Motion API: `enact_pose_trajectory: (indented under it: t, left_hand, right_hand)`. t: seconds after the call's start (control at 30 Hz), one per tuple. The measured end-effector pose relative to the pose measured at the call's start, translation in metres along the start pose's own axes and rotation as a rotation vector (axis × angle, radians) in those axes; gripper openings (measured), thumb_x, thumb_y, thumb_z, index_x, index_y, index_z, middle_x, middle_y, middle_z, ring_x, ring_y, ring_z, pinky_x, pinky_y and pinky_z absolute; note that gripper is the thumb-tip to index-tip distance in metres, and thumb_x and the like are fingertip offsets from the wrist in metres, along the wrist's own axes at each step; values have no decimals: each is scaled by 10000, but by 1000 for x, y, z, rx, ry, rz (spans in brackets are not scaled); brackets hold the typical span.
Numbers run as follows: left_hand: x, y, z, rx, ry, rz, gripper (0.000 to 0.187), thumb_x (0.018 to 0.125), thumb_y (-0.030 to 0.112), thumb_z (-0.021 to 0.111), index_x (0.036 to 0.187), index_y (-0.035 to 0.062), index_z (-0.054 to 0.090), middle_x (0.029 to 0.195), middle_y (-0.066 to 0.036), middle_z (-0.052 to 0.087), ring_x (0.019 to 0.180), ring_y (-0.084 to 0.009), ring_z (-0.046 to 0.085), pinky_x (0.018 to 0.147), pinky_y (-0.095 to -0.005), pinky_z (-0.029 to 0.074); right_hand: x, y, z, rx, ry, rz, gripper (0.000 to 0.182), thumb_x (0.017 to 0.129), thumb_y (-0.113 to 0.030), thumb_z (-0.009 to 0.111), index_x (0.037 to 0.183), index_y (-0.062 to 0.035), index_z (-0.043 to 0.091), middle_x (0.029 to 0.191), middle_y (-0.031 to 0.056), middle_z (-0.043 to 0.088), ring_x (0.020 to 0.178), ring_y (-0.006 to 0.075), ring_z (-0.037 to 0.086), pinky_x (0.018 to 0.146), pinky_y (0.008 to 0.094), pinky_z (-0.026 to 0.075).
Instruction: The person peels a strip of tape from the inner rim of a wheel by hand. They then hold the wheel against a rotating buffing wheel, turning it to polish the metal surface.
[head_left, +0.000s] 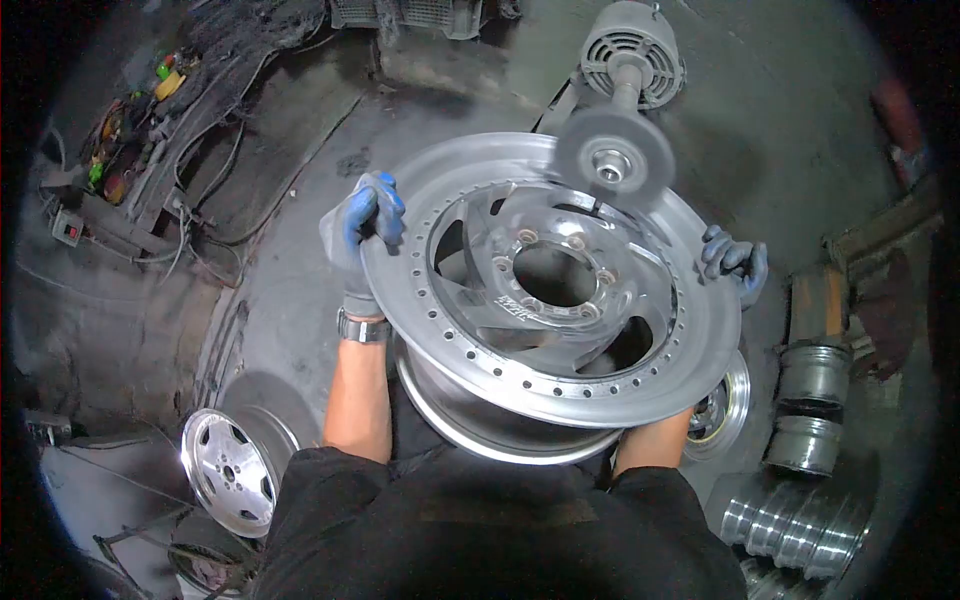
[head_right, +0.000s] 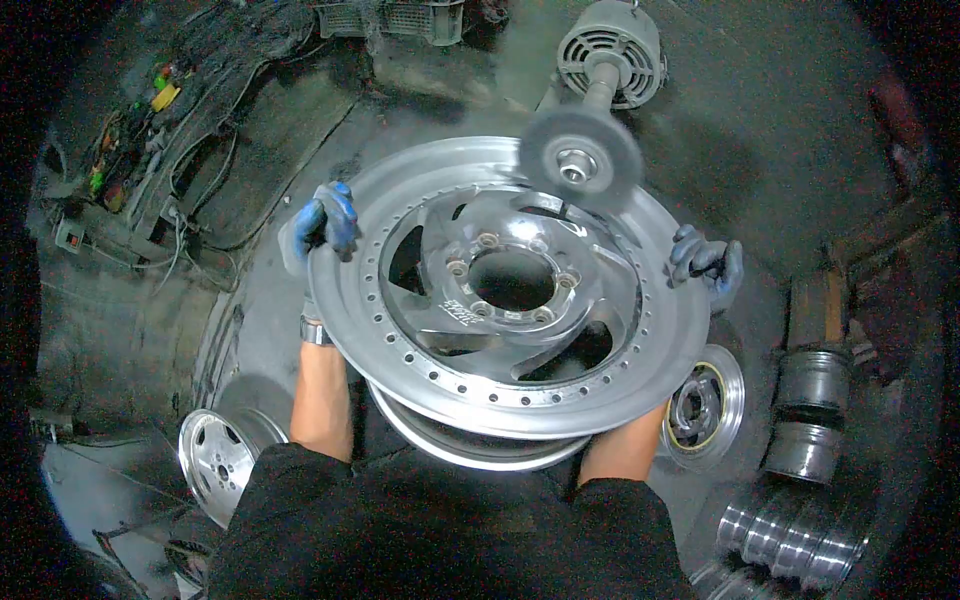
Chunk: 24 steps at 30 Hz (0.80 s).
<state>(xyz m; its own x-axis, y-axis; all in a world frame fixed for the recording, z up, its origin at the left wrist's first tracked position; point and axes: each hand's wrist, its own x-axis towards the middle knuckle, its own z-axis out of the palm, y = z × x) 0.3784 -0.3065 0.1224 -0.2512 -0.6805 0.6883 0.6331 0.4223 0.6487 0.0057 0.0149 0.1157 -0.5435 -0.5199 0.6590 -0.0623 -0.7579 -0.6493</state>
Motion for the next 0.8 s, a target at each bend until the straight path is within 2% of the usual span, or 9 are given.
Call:
enact_pose_trajectory:
  t: [0.33,0.4,0.5,0.57,0.63,0.7,0.77,0.8]
  left_hand:
    - [-5,14,-1,47,22,-18,398,949,212,509,617,-3,559,646,-85,553,683,-186,488,751,-344,399]
    - [-7,15,-2,11,62,-71,387,947,206,509,625,-1,566,662,-91,569,694,-184,491,784,-349,404]
    - [-9,20,-8,47,-25,9,375,939,206,523,629,3,578,680,-97,584,705,-190,496,831,-366,404]
    - [-13,29,-3,55,11,-14,368,933,205,530,627,7,575,667,-93,575,705,-191,490,844,-372,400]
    - [-13,36,2,64,48,-32,362,928,203,536,625,10,573,653,-89,567,706,-193,485,858,-378,396]
    - [-13,40,3,118,22,-19,354,918,202,545,620,12,571,617,-74,538,698,-196,474,853,-377,395]
    - [-12,36,8,129,50,-28,355,919,196,537,616,13,564,603,-70,527,695,-198,470,841,-377,393]
    - [-11,32,10,133,72,-41,355,919,190,529,612,14,557,590,-65,517,691,-200,466,829,-378,391]
  right_hand:
    - [-2,2,7,18,-4,-2,646,1141,-345,208,773,-98,678,580,100,616,764,265,585,990,440,402]
    - [-4,4,0,2,-12,-7,649,1143,-355,208,784,-95,682,589,102,622,775,267,586,1006,449,399]
    - [2,6,-7,-20,-40,7,654,1146,-373,210,806,-87,690,602,106,629,793,273,591,1034,468,394]
    - [6,12,-6,-27,-60,30,657,1147,-381,211,817,-82,693,607,108,631,802,277,593,1047,478,391]
    - [14,23,4,40,99,91,657,1146,-387,221,812,-84,698,598,108,625,802,277,599,1063,476,388]
    - [20,30,-5,63,28,66,660,1145,-387,221,795,-89,694,587,106,618,789,274,599,1046,465,394]
    - [21,28,-7,118,-80,66,621,1141,-364,244,725,-87,612,578,110,604,700,274,568,945,444,410]
    - [18,25,-8,115,-67,64,621,1141,-364,244,725,-87,612,578,110,604,700,274,568,945,444,410]
